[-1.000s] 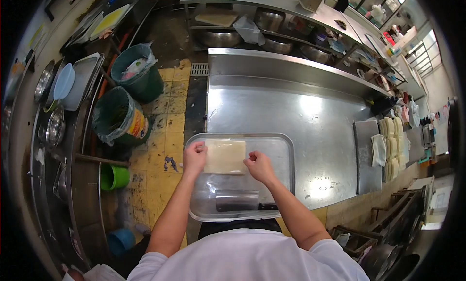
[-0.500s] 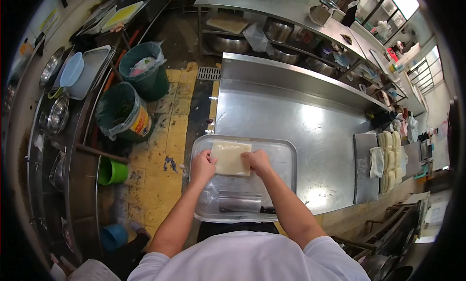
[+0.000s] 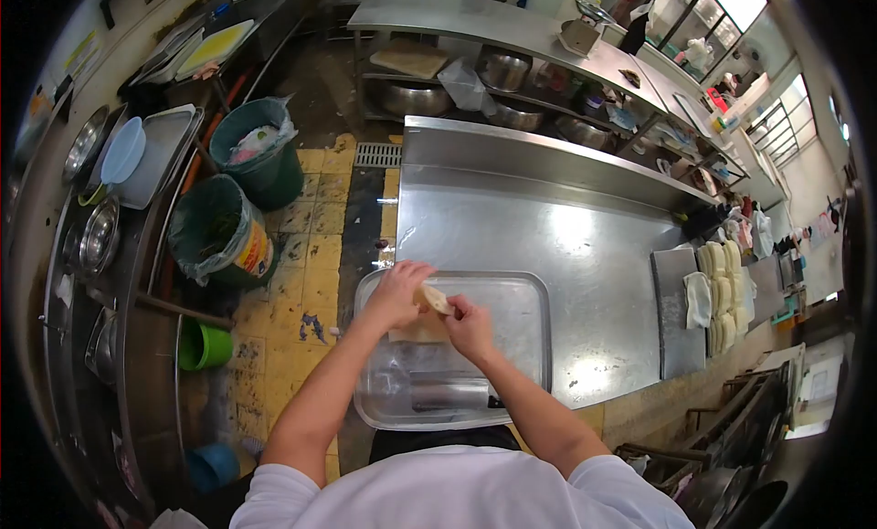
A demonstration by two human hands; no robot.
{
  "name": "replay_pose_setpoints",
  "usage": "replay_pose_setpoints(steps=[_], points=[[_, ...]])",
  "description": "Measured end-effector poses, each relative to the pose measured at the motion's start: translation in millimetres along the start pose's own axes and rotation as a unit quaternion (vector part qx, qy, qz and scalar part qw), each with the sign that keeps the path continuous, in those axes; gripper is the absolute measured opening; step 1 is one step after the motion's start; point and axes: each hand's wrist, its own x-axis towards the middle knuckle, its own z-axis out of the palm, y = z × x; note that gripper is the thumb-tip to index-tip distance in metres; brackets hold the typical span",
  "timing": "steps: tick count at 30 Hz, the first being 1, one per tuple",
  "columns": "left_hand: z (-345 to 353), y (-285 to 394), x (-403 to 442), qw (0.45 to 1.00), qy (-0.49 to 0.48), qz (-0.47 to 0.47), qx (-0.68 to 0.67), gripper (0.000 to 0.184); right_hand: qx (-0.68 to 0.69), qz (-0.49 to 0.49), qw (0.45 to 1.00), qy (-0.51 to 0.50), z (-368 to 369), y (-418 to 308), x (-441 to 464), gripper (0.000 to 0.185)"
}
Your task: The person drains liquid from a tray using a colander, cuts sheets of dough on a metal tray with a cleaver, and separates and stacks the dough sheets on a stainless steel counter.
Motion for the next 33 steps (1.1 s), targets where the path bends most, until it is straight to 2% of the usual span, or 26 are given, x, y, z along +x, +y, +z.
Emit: replay_pose_setpoints(steps=[3, 5, 6, 9, 12, 18, 21, 23, 25, 27, 28, 31, 33], points=[[-4.3, -10.6, 22.7, 0.983, -0.137, 0.109, 0.059, 0.048, 0.006, -0.054, 0.998, 0.023, 5.3, -1.7, -9.2, 0.020], [-12.9, -3.6, 33.2, 0.960, -0.276, 0.024, 0.051, 0.038, 0.037, -0.104, 0.992, 0.056, 9.9, 0.5, -12.1, 0.021], [-17.0, 1.9, 36.6, 0.938, -0.344, -0.019, 0.049, 0.034, 0.043, -0.099, 0.993, 0.055, 9.7, -0.5, -13.0, 0.022], [-15.4, -1.3, 31.4, 0.952, -0.306, 0.002, 0.030, 0.028, 0.054, -0.083, 0.994, 0.055, 5.0, -6.2, -17.8, 0.023], [-29.7, 11.5, 26.6, 0.949, -0.310, 0.005, 0.049, 0.028, 0.046, -0.074, 0.995, 0.046, -5.5, -20.7, -22.5, 0.023], [-60.9, 57.3, 1.5, 0.969, -0.240, -0.039, -0.050, 0.024, 0.091, -0.060, 0.994, 0.016, -35.0, -48.5, -42.5, 0.027], [-49.2, 68.7, -8.9, 0.960, -0.198, -0.080, -0.180, 0.025, 0.108, -0.047, 0.993, 0.012, -67.5, -69.0, -49.6, 0.033], [-37.0, 78.6, -12.8, 0.938, -0.189, -0.122, -0.263, 0.024, 0.075, -0.065, 0.995, 0.027, -97.4, -74.0, -56.7, 0.039], [-27.0, 94.5, -14.3, 0.907, -0.179, -0.153, -0.349, 0.023, 0.235, 0.027, 0.971, 0.034, -110.1, -43.6, -67.0, 0.046], [-17.7, 112.6, -17.5, 0.866, -0.170, -0.176, -0.435, 0.020, 0.378, 0.137, 0.915, 0.034, -120.4, -17.0, -84.0, 0.049], [-8.3, 117.9, -19.2, 0.843, -0.174, -0.193, -0.471, 0.021, 0.463, 0.159, 0.872, -0.011, -122.7, -8.2, -94.2, 0.049], [20.1, 137.9, -21.1, 0.773, -0.188, -0.243, -0.555, 0.025, 0.597, 0.169, 0.779, -0.089, -125.3, 3.9, -129.4, 0.047], [33.3, 156.2, -21.9, 0.736, -0.202, -0.275, -0.584, 0.029, 0.580, 0.185, 0.793, -0.038, -131.2, 6.9, -144.0, 0.042]])
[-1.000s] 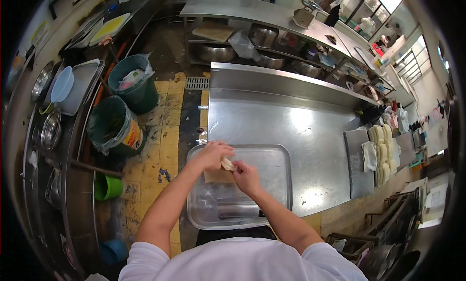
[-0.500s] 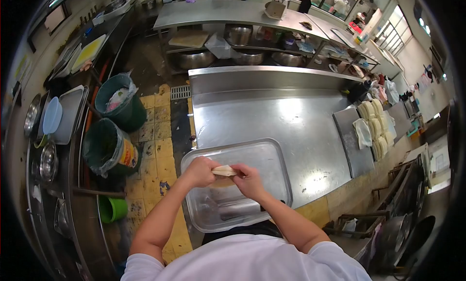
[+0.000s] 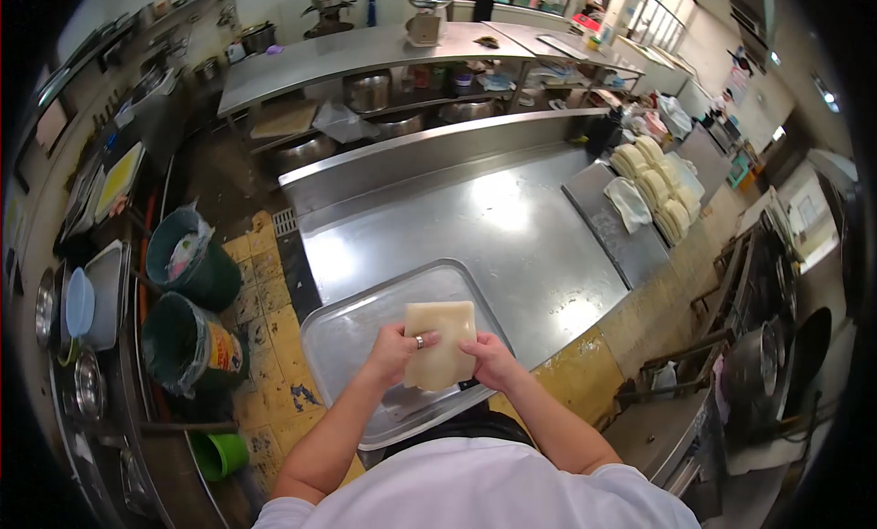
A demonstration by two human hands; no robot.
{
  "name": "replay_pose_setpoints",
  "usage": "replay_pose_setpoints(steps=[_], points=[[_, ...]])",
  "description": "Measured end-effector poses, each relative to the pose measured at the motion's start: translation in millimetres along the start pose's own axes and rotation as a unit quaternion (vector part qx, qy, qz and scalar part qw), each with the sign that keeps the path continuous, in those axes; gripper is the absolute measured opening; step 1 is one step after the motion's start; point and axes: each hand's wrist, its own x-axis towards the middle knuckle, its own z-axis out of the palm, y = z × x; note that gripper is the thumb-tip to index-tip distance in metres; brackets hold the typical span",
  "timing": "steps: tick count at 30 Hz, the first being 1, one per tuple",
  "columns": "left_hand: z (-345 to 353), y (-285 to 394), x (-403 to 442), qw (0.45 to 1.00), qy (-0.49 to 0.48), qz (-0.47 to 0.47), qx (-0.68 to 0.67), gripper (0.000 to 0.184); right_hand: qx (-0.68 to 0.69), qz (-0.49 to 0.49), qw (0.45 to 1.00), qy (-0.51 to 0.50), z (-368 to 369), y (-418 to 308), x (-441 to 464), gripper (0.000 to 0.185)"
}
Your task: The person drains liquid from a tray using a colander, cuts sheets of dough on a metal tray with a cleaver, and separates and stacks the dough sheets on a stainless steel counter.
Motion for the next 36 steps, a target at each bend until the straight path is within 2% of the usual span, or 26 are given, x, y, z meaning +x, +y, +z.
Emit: replay_pose_setpoints(steps=[2, 6, 10, 14, 18, 24, 25, 29, 36], points=[[17.5, -10.2, 8.7, 1.000, 0.013, -0.021, -0.009, 0.030, -0.037, -0.031, 0.997, 0.054, -5.6, -6.9, -14.0, 0.039], [66.2, -26.9, 25.9, 0.999, 0.008, -0.050, -0.003, 0.030, -0.009, -0.082, 0.994, 0.076, -36.4, -27.9, -47.7, 0.039], [129.9, -47.8, 49.7, 0.994, -0.037, -0.095, 0.030, 0.032, 0.012, -0.119, 0.987, 0.110, -89.1, -48.9, -88.8, 0.040], [213.1, -82.5, 80.4, 0.984, -0.100, -0.121, 0.081, 0.032, 0.054, -0.152, 0.976, 0.145, -163.5, -78.4, -142.3, 0.039], [311.7, -129.2, 120.4, 0.971, -0.157, -0.145, 0.107, 0.033, 0.032, -0.178, 0.964, 0.195, -252.4, -112.3, -202.7, 0.035], [472.4, -183.1, 170.3, 0.950, -0.216, -0.204, 0.095, 0.032, 0.000, -0.212, 0.934, 0.287, -358.5, -179.0, -302.8, 0.033], [520.4, -194.8, 185.7, 0.943, -0.237, -0.207, 0.103, 0.032, -0.013, -0.226, 0.923, 0.311, -386.5, -203.4, -331.1, 0.033], [600.9, -211.2, 213.4, 0.924, -0.272, -0.224, 0.149, 0.032, 0.007, -0.253, 0.905, 0.341, -440.0, -239.3, -369.5, 0.026], [703.3, -233.8, 299.0, 0.892, -0.327, -0.260, 0.170, 0.033, 0.034, -0.248, 0.893, 0.375, -534.7, -318.9, -394.3, 0.028]])
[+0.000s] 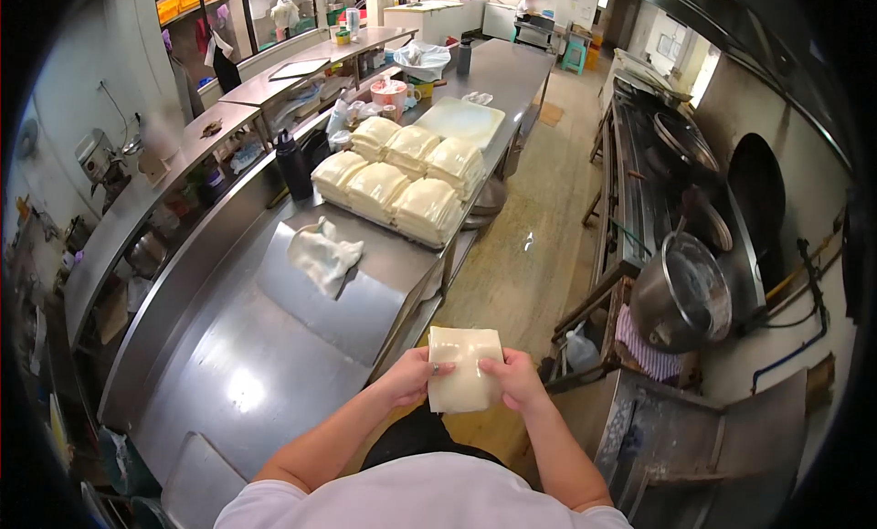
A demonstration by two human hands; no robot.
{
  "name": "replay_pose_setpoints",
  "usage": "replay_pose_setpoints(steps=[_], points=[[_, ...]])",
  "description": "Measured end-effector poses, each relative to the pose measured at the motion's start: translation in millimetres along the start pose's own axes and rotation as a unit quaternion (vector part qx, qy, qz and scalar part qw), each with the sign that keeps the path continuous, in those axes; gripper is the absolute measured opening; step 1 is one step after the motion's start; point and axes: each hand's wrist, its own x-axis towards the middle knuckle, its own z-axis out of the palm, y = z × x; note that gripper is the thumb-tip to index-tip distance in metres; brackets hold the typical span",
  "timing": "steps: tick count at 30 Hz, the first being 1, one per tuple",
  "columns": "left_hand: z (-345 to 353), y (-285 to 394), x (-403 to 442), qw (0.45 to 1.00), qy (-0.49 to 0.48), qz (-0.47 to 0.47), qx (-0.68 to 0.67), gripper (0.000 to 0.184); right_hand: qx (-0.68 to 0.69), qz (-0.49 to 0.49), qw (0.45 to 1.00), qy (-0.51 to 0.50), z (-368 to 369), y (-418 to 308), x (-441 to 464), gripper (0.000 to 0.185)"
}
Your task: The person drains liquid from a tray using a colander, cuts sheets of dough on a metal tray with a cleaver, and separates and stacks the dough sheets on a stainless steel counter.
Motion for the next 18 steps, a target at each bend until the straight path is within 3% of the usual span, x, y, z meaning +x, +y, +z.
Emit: replay_pose_setpoints(steps=[11, 18], points=[[-23.3, 136.5, 208.1, 0.996, 0.041, 0.071, -0.035, 0.033, -0.063, 0.020, 0.996, -0.057, -46.4, -143.4, 233.8, 0.030], [-47.7, 210.1, 264.3, 0.976, 0.126, 0.168, -0.057, 0.031, -0.079, 0.034, 0.986, -0.145, -24.1, -211.4, 359.5, 0.032]])
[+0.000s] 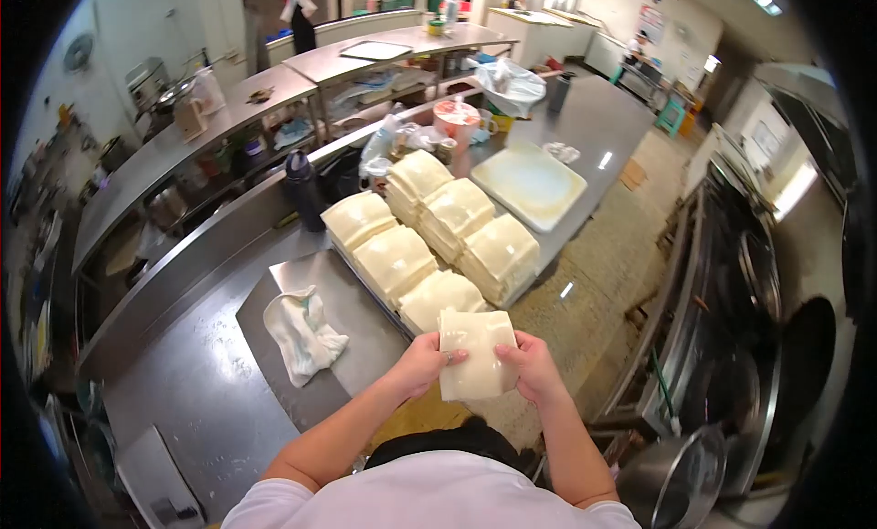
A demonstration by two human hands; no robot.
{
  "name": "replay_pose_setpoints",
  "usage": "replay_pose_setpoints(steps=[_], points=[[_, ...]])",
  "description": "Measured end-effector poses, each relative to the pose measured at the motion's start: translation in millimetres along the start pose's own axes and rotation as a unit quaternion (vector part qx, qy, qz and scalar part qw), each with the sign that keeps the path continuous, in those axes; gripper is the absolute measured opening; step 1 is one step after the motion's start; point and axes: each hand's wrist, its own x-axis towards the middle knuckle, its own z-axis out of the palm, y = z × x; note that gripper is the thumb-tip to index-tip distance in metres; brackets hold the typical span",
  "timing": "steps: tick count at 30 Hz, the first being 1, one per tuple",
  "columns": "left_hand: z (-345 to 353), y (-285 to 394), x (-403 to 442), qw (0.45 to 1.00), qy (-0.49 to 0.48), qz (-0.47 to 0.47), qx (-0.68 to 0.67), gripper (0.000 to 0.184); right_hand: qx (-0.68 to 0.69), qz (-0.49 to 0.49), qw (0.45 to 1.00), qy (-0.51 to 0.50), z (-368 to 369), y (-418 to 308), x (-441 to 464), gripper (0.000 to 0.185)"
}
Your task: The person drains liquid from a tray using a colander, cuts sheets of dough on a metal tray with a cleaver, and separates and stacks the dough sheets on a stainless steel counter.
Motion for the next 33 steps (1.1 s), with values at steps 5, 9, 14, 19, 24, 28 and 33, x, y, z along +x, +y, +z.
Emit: replay_pose_setpoints(steps=[5, 9, 14, 19, 24, 28, 33], points=[[-18.8, 45.7, 38.0, 0.991, 0.118, 0.053, -0.034, 0.033, 0.003, 0.039, 0.991, -0.129, 7.6, -32.7, 111.3, 0.032], [-50.4, 70.3, 80.4, 0.972, 0.203, 0.112, -0.049, 0.034, -0.015, 0.077, 0.971, -0.224, 26.0, -55.2, 206.2, 0.031], [-102.5, 111.3, 120.8, 0.933, 0.321, 0.152, -0.050, 0.035, -0.080, 0.099, 0.946, -0.299, 77.2, -69.6, 317.9, 0.028], [-166.9, 147.5, 141.3, 0.909, 0.372, 0.182, -0.054, 0.039, -0.126, 0.113, 0.926, -0.337, 142.6, -64.9, 401.6, 0.029], [-211.4, 174.6, 153.4, 0.890, 0.413, 0.192, -0.029, 0.037, -0.108, 0.115, 0.928, -0.337, 182.0, -56.0, 442.8, 0.029], [-195.3, 189.8, 140.0, 0.903, 0.374, 0.185, -0.105, 0.039, -0.073, 0.135, 0.933, -0.325, 178.8, -69.6, 426.6, 0.031], [-149.2, 148.5, 115.0, 0.914, 0.344, 0.197, -0.089, 0.043, -0.060, 0.163, 0.932, -0.318, 141.4, -87.6, 360.9, 0.031]])
